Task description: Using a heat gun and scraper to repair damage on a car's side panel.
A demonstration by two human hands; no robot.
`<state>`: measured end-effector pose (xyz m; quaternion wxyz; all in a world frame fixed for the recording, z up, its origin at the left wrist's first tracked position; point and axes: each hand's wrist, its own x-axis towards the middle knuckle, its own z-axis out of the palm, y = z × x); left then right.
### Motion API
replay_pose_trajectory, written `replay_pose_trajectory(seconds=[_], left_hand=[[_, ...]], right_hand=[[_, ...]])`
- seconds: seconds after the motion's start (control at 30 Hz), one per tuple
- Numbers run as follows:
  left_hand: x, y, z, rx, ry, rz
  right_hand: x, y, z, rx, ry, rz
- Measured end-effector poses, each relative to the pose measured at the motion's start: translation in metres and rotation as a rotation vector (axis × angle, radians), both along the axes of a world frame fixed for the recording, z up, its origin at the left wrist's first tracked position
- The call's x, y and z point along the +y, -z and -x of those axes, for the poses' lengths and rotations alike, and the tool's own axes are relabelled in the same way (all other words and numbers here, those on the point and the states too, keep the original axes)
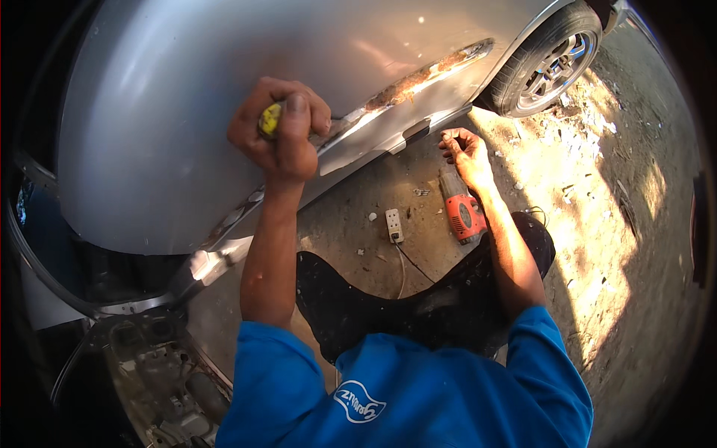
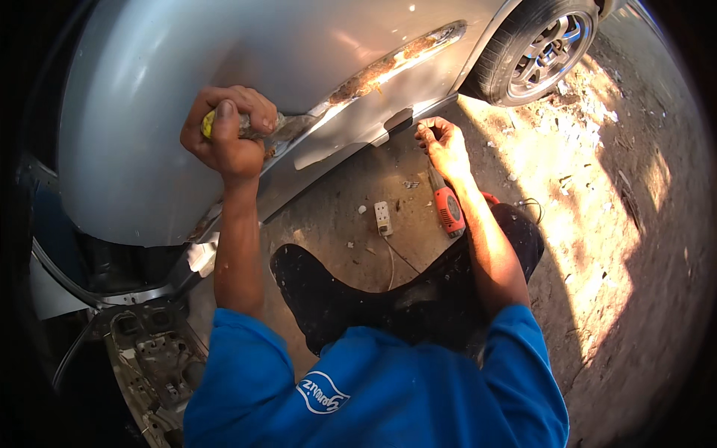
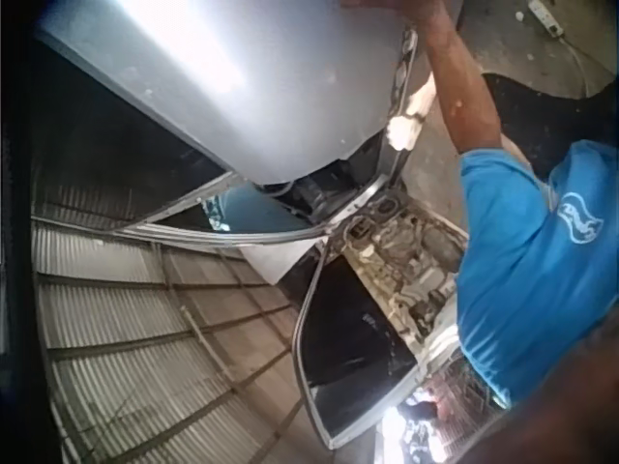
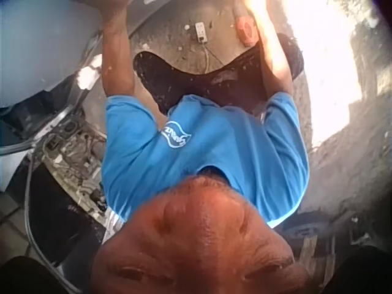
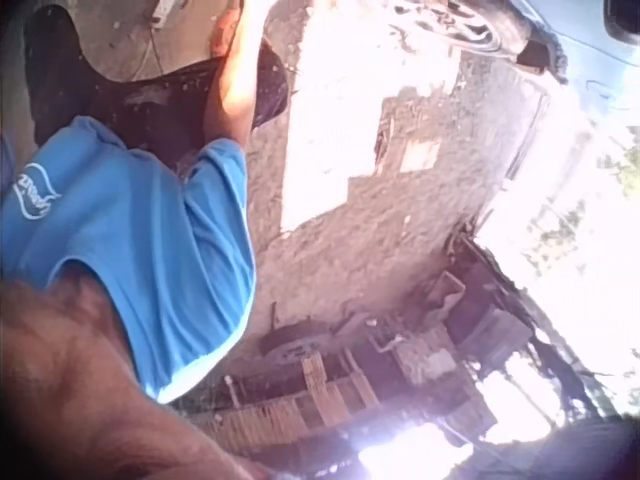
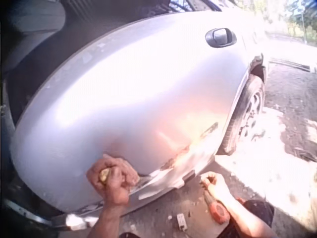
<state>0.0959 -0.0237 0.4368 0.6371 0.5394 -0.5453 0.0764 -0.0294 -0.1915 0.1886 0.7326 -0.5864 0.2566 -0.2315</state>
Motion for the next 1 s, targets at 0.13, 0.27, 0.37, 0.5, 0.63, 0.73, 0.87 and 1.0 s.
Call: replay_pose_trajectory(seconds=[0.13,0.27,0.37,0.5,0.63,0.73,0.87,1.0], left_hand=[[-0.006,-0.018,0.015,0.041,0.07,0.008],[-0.01,-0.016,0.012,-0.04,0.116,0.123],[-0.009,0.001,-0.009,0.017,0.05,-0.024],[-0.02,-0.032,0.028,-0.011,0.21,0.187],[-0.021,-0.007,0.003,0.031,0.024,-0.044],[-0.025,-0.035,0.026,0.051,0.17,0.088],[-0.026,0.001,0.006,-0.169,-0.011,-0.018],[-0.031,-0.013,0.037,-0.13,0.085,0.061]], right_hand=[[-0.008,0.009,0.003,-0.011,-0.007,-0.004],[-0.008,0.006,0.001,-0.055,0.008,-0.022],[-0.005,0.006,-0.004,-0.015,-0.003,-0.044],[-0.011,-0.001,0.006,-0.021,0.022,-0.002],[-0.002,0.002,0.002,-0.004,0.006,-0.051],[-0.012,0.009,0.006,-0.03,0.021,-0.037],[-0.008,0.005,0.0,-0.047,-0.008,-0.012],[-0.006,0.0,0.009,-0.026,0.011,-0.059]])
